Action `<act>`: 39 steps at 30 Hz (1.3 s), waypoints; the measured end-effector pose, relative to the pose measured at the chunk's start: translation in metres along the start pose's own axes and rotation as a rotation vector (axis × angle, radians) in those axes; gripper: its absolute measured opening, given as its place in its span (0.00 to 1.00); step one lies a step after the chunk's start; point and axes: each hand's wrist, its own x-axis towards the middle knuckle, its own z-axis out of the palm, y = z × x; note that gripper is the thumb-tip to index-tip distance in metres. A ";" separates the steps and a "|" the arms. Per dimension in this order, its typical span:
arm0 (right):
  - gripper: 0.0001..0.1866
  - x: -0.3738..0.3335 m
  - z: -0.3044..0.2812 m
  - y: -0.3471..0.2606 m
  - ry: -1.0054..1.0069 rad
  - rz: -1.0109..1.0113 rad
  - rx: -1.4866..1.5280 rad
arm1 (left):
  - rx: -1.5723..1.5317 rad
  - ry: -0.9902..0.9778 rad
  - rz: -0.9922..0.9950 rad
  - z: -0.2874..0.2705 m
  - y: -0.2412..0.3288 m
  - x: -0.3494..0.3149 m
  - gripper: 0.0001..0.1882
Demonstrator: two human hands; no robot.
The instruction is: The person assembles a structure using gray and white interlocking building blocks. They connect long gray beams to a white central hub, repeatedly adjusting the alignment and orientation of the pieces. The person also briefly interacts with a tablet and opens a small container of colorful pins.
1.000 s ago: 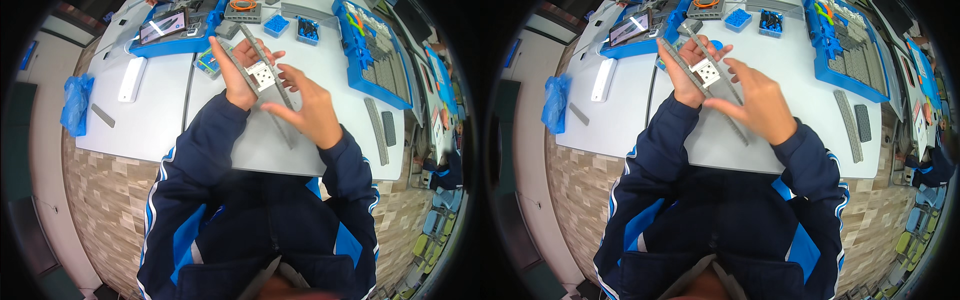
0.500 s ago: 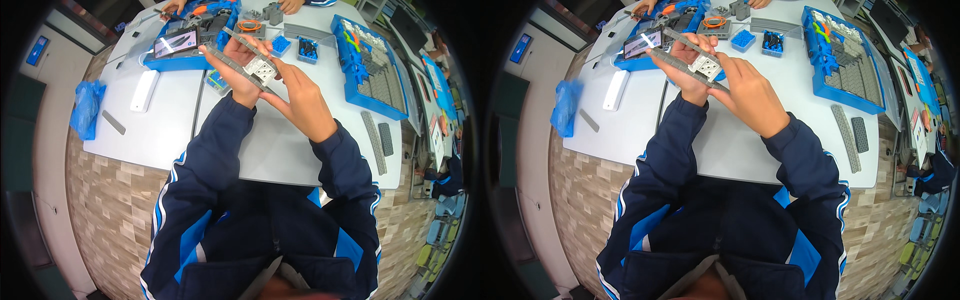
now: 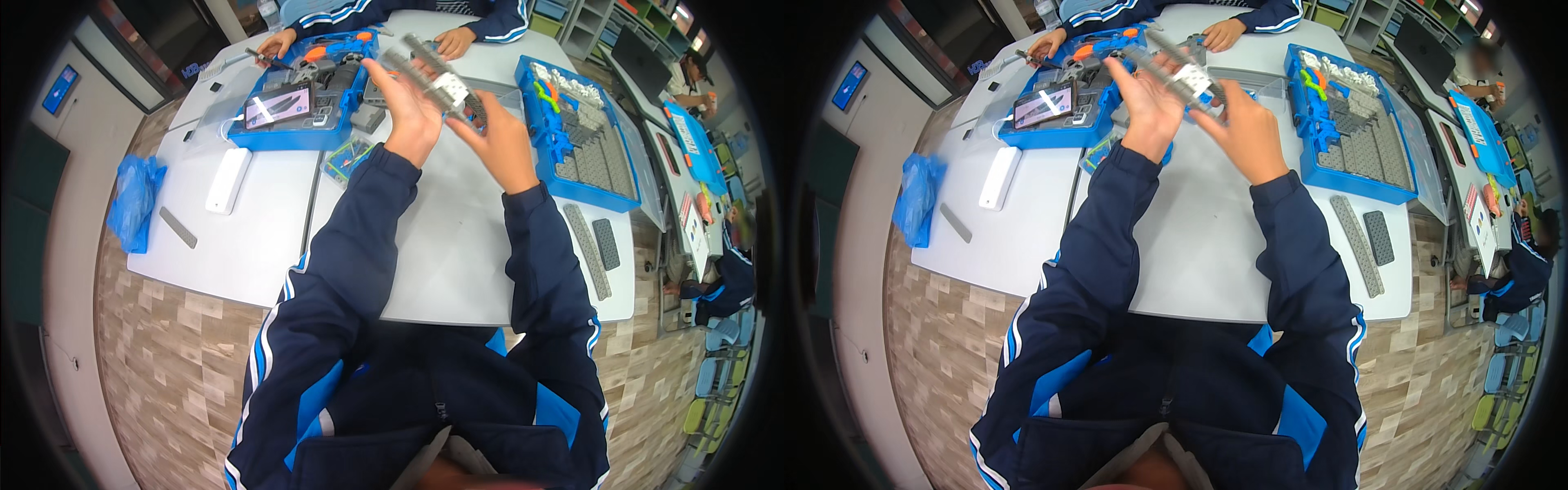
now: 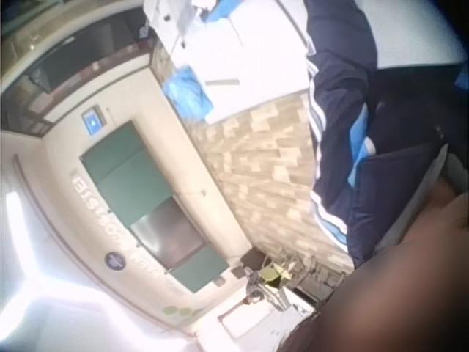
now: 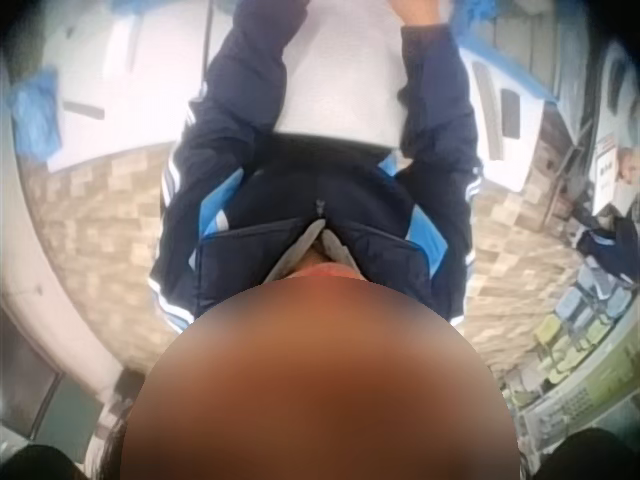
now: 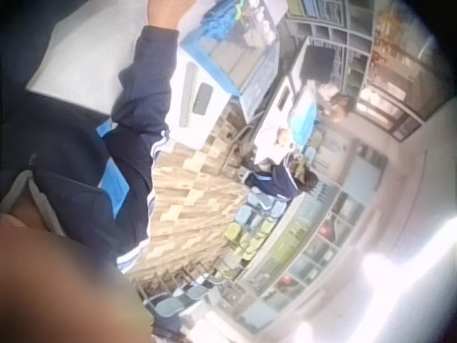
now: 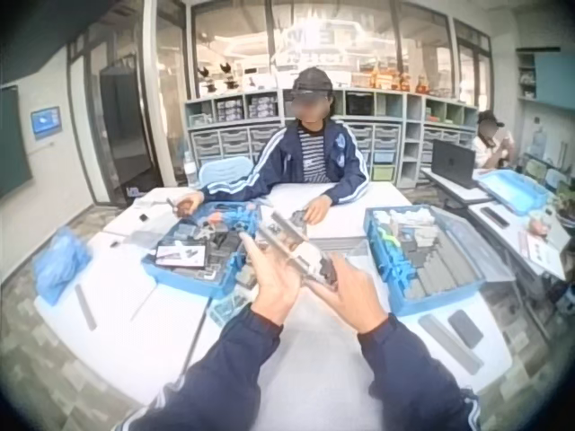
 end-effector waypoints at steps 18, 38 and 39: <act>0.21 0.040 -0.010 0.120 -0.050 0.826 1.693 | 0.285 -0.046 -0.592 -0.041 0.040 -0.063 0.25; 0.16 0.041 -0.013 0.122 -0.063 0.741 1.717 | 0.106 -0.042 -0.497 -0.016 0.074 -0.075 0.15; 0.16 0.040 -0.011 0.124 -0.080 0.709 1.689 | 0.100 -0.058 -0.490 -0.014 0.077 -0.077 0.15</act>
